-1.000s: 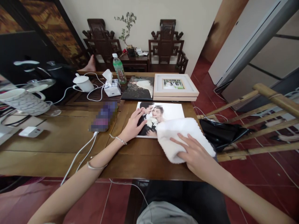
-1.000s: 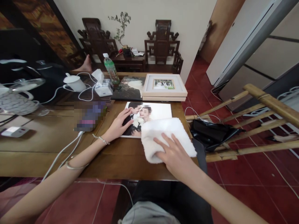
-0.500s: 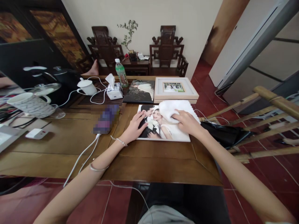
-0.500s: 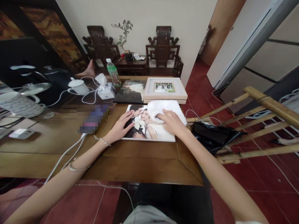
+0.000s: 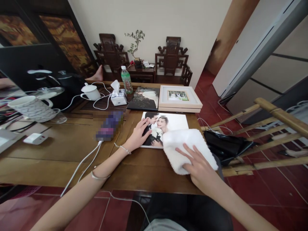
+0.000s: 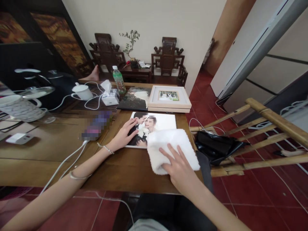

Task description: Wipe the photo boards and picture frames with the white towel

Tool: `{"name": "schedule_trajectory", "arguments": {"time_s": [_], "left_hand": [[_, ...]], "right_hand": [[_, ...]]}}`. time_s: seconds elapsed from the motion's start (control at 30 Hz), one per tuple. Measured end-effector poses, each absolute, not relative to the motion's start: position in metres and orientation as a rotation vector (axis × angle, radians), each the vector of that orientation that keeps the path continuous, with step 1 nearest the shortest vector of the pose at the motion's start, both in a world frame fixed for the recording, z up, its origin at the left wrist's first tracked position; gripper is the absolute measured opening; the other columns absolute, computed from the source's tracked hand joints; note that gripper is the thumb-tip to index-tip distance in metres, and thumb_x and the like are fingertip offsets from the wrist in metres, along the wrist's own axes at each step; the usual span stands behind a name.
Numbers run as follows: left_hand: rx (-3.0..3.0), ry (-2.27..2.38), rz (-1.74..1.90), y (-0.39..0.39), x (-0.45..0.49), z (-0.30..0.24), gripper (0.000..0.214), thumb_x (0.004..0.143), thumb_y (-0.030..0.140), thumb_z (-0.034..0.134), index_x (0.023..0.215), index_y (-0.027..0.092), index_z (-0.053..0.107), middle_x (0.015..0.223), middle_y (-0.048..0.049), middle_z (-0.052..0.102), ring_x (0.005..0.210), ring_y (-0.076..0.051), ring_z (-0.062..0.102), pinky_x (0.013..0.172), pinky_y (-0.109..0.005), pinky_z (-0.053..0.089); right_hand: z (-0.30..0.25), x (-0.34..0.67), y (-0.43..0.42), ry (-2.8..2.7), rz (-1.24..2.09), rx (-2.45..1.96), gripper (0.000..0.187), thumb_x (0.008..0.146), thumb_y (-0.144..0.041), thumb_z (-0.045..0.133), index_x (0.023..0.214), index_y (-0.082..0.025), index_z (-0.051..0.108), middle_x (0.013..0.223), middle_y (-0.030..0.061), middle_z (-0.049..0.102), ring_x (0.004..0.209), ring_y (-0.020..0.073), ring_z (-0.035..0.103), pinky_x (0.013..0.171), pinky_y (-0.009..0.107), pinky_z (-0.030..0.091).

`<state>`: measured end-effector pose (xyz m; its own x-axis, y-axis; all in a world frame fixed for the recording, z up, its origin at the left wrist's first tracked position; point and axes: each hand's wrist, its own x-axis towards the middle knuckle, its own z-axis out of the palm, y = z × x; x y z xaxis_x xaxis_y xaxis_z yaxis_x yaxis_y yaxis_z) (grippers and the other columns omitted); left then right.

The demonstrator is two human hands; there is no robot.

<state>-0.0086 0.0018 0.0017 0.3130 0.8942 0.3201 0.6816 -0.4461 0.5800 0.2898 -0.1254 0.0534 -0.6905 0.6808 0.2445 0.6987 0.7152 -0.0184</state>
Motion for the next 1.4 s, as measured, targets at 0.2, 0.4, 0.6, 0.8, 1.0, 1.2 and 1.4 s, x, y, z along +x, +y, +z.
{"name": "schedule_trajectory", "arguments": {"time_s": [0.2,0.4,0.6,0.8,1.0,1.2,1.4], "left_hand": [[2.284,1.401,0.861,0.003,-0.009,0.000,0.056,0.098,0.045,0.042,0.146,0.017,0.043,0.158,-0.0160,0.036,0.150,-0.029,0.025,0.120,-0.053,0.025],[2.307,1.404,0.863,0.004,-0.011,-0.002,0.056,0.099,0.043,0.042,0.146,0.013,0.043,0.157,-0.0178,0.036,0.150,-0.030,0.025,0.121,-0.052,0.024],[2.321,1.377,0.880,0.005,-0.013,-0.007,0.058,0.097,0.046,0.045,0.148,0.018,0.040,0.159,-0.0159,0.035,0.150,-0.031,0.025,0.120,-0.054,0.025],[2.309,1.396,0.865,0.006,-0.012,-0.010,0.058,0.099,0.045,0.042,0.149,0.017,0.039,0.159,-0.0164,0.033,0.150,-0.032,0.023,0.120,-0.056,0.025],[2.304,1.379,0.897,0.008,-0.013,-0.012,0.053,0.100,0.041,0.038,0.147,0.017,0.042,0.159,-0.0159,0.035,0.150,-0.030,0.024,0.120,-0.056,0.025],[2.302,1.375,0.914,0.009,-0.013,-0.013,0.053,0.099,0.039,0.040,0.146,0.016,0.043,0.157,-0.0163,0.037,0.150,-0.030,0.025,0.120,-0.055,0.025],[2.319,1.367,0.896,0.009,-0.014,-0.011,0.052,0.100,0.036,0.039,0.148,0.016,0.042,0.158,-0.0155,0.036,0.150,-0.029,0.026,0.121,-0.054,0.024]], "right_hand": [[0.056,0.291,-0.087,-2.663,-0.063,-1.146,0.053,0.063,0.011,0.040,0.095,-0.017,0.073,0.143,0.0112,0.057,0.140,0.0337,0.042,0.110,0.061,0.039],[0.065,0.274,-0.017,-2.606,0.030,-1.387,0.059,0.069,0.006,0.042,0.116,-0.017,0.069,0.128,0.0166,0.066,0.139,0.0303,0.044,0.110,0.054,0.037],[0.060,0.260,0.008,-2.541,0.022,-1.519,0.059,0.074,0.004,0.042,0.124,-0.016,0.066,0.133,0.0162,0.063,0.143,0.0316,0.036,0.114,0.055,0.026],[0.052,0.257,-0.060,-2.611,-0.003,-1.428,0.056,0.071,0.008,0.041,0.112,-0.016,0.071,0.146,0.0127,0.054,0.144,0.0359,0.034,0.115,0.062,0.025],[0.058,0.252,-0.109,-2.734,0.065,-1.256,0.056,0.070,0.008,0.042,0.109,-0.020,0.073,0.147,0.0084,0.053,0.141,0.0369,0.039,0.114,0.061,0.030],[0.073,0.239,-0.037,-2.682,0.133,-1.337,0.056,0.074,0.001,0.046,0.121,-0.020,0.069,0.122,0.0130,0.069,0.132,0.0307,0.049,0.108,0.049,0.036],[0.083,0.221,0.021,-2.633,0.065,-1.391,0.041,0.086,-0.010,0.049,0.121,-0.021,0.067,0.107,0.0143,0.069,0.101,0.0275,0.062,0.088,0.037,0.043]]}}
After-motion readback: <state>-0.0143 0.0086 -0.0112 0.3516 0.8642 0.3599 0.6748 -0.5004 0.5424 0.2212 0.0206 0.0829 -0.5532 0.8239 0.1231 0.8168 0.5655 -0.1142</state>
